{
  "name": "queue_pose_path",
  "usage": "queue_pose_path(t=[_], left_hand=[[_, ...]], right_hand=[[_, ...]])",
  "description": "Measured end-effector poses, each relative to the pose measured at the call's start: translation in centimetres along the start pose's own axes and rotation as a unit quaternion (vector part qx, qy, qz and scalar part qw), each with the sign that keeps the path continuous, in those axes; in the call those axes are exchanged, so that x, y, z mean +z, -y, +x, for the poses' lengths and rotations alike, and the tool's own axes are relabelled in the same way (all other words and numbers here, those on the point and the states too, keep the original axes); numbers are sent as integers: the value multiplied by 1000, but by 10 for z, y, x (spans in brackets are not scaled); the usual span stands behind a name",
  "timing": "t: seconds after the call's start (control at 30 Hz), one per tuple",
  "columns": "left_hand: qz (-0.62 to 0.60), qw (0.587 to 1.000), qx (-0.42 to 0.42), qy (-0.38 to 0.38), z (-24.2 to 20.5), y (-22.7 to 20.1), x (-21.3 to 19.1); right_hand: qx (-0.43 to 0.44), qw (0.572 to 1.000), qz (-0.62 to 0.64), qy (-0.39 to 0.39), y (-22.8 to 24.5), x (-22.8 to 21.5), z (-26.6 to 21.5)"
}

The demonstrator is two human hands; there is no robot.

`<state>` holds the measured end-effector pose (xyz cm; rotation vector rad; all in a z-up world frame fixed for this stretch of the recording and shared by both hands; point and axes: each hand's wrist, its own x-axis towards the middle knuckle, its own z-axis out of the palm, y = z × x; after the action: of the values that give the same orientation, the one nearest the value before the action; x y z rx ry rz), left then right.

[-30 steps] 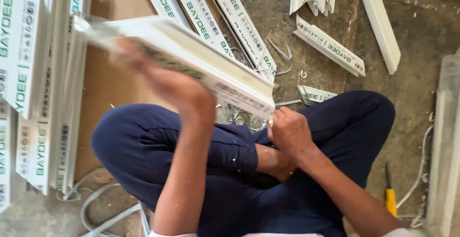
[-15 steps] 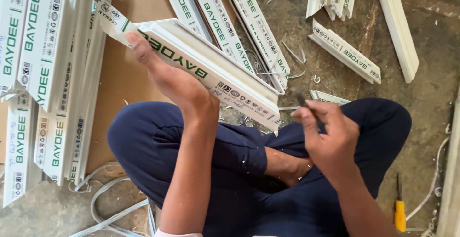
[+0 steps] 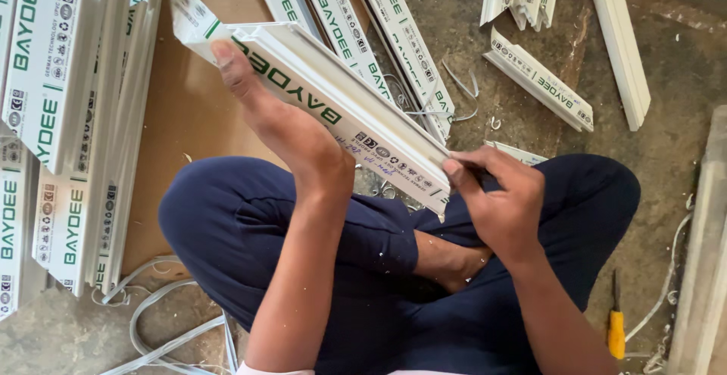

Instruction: The person sits on the floor and uses a small blade to carefully peel protective film off white plastic profiles. They work on several pieces, removing the film from different sides and edges, then place the finished pieces aside.

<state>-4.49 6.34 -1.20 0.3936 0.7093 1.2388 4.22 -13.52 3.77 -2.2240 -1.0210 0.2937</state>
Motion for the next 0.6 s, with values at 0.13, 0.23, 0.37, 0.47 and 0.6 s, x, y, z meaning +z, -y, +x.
queue_pose_path(t=[0.13,0.23,0.37,0.47,0.6], left_hand=[[35,999,6,13,1,0,-1],[8,1000,2,1,2,0,-1],[7,1000,-3,7,1,-1,2],[-7,1000,-6,-3,1,-2,4],[11,1000,-12,21,-6,1,4]], right_hand=[[-95,993,-46,-54,5,-9,-5],[-52,996,-22,-66,4,-13,-1],[125,987,77,-64,2,-13,7],[18,998,52,4,7,-13,7],[-168,984,-51,26,2,-9,12]])
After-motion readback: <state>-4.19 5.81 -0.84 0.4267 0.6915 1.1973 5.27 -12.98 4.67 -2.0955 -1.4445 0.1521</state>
